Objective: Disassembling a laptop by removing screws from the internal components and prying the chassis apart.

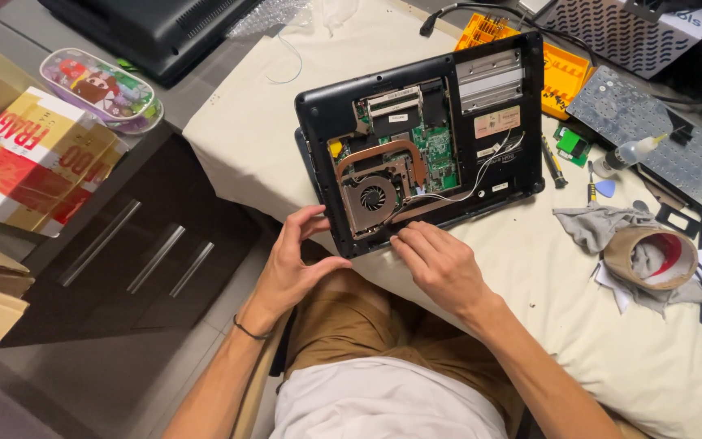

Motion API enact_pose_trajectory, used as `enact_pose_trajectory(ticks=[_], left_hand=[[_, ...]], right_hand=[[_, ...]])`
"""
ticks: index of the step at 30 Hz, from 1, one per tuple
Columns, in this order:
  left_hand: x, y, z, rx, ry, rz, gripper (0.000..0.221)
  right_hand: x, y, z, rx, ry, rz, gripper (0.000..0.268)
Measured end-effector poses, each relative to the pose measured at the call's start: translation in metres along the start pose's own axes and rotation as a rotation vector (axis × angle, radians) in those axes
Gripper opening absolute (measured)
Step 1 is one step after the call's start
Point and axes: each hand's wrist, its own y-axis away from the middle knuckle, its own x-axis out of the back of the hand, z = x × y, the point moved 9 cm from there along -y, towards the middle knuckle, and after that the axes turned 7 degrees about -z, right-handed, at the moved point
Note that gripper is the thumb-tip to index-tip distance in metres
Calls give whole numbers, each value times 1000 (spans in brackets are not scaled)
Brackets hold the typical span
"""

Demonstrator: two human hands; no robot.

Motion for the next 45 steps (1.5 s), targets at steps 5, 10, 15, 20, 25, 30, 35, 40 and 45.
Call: enact_pose_trajectory(ticks=[5,10,15,20,25,30,35,40,45], left_hand=[[1,-1,-3,0,-44,-17,86],[1,0,-3,3,-78,-21,87],[0,0,-4,-20,-91,-21,89],[-1,1,-6,-20,-89,-27,94],[-2,-4,3,26,149,38,98],[-1,-5,-5,83,307,161,77],[-1,-7,-11,102,455,247,59],[-10,-8,-33,235,586,228,49],[-22,-11,-31,281,563,165,42]], right_hand=[[1,1,4,-36,-24,2,16],[-4,5,5,-42,-34,-3,17],[-5,5,6,-56,-32,-17,16],[1,2,4,-47,-40,-14,13],[9,-5,0,-28,-47,-15,11],[8,-13,-10,-2,-75,10,11],[3,-8,-10,-9,-99,25,13],[2,-5,-8,3,-109,23,21],[9,4,-3,23,-116,16,25]])
